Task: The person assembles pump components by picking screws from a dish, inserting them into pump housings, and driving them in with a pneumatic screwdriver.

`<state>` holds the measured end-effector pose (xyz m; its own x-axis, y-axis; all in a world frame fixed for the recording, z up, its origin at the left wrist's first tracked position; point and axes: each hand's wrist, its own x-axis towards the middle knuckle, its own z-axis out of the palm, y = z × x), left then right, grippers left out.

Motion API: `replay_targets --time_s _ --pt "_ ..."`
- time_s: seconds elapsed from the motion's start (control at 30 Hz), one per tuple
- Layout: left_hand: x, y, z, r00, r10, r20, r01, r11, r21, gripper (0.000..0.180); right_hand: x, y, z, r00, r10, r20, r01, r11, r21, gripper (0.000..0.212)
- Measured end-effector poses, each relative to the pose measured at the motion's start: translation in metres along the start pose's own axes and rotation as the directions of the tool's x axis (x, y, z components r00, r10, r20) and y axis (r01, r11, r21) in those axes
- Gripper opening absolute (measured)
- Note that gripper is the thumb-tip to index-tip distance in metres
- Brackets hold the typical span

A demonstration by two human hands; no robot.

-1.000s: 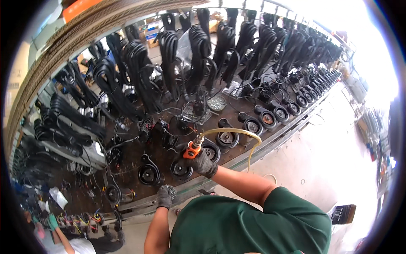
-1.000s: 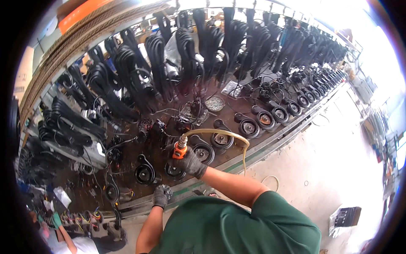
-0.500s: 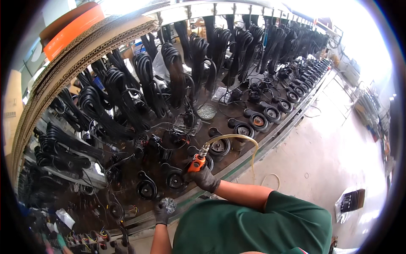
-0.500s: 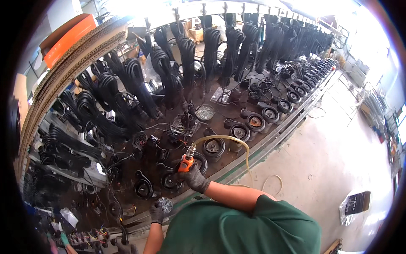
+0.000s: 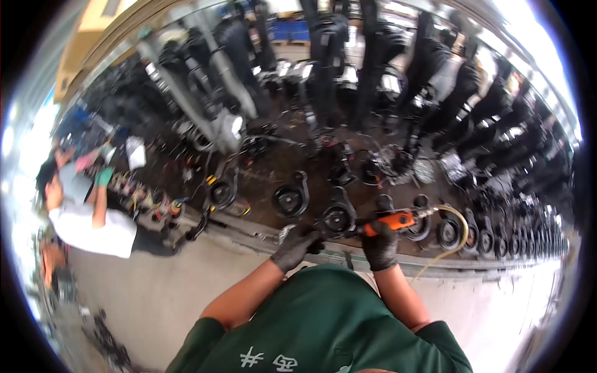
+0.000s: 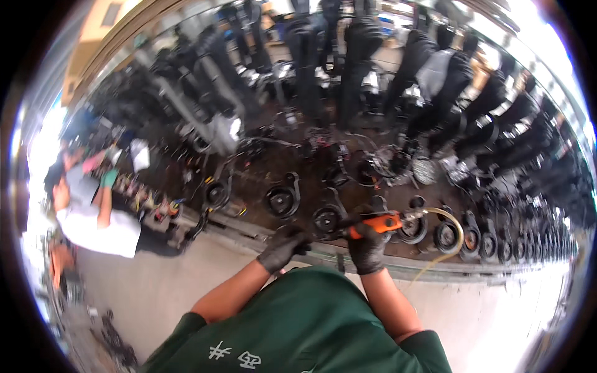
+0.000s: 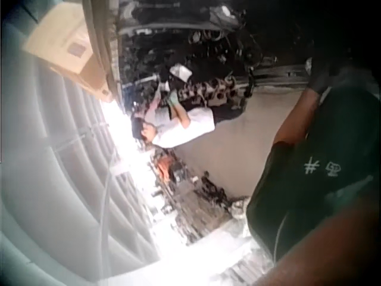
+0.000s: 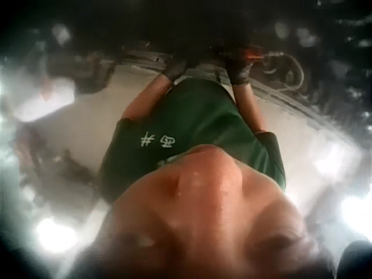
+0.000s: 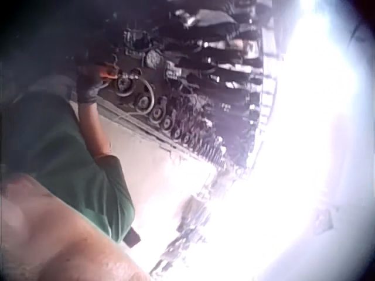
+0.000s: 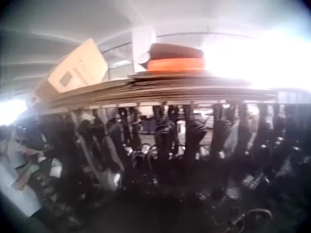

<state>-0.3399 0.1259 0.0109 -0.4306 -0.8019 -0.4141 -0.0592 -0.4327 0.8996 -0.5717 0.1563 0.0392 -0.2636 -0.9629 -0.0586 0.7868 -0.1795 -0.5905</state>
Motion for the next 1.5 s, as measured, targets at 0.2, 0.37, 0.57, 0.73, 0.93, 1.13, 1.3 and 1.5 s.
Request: replay_targets --time_s 0.2,0.37,0.57,0.73,0.93,1.13,1.3,1.5 --pt "0.017 -0.006 0.012 0.970 0.190 0.153 -0.187 0.982 -0.031 0.022 0.004 -0.002 -0.006 0.992 0.125 0.033 -0.126 0.991 0.044 0.048" --pt "0.020 -0.001 0.011 0.950 0.230 0.209 -0.245 0.968 0.049 0.016 0.022 -0.002 -0.054 0.974 0.220 0.061 -0.227 0.955 0.190 0.048" --pt "0.032 -0.003 0.008 0.915 0.342 0.213 -0.357 0.933 0.035 0.020 0.025 -0.006 -0.023 0.973 0.154 0.172 -0.183 0.968 0.171 0.044" --pt "0.026 0.012 0.006 0.851 0.497 0.171 -0.525 0.781 0.338 0.021 0.027 0.005 -0.026 0.990 0.099 0.099 -0.112 0.984 0.136 0.042" --pt "0.039 -0.018 0.005 0.805 0.591 0.061 -0.538 0.682 0.495 0.022 0.029 0.011 -0.029 0.977 0.145 0.159 -0.166 0.978 0.129 0.042" --pt "0.021 0.010 0.006 0.968 0.187 0.167 -0.188 0.982 -0.010 0.018 0.029 0.010 -0.032 0.983 0.100 0.154 -0.118 0.986 0.115 0.040" --pt "0.027 0.001 0.013 0.630 0.728 0.269 -0.710 0.401 0.579 0.030 0.010 0.008 -0.019 0.993 0.105 0.050 -0.103 0.994 -0.042 0.049" --pt "0.073 -0.066 -0.008 0.800 0.592 -0.100 -0.566 0.799 0.203 0.017 0.036 0.028 -0.042 0.994 0.111 0.022 -0.111 0.994 0.018 0.054"
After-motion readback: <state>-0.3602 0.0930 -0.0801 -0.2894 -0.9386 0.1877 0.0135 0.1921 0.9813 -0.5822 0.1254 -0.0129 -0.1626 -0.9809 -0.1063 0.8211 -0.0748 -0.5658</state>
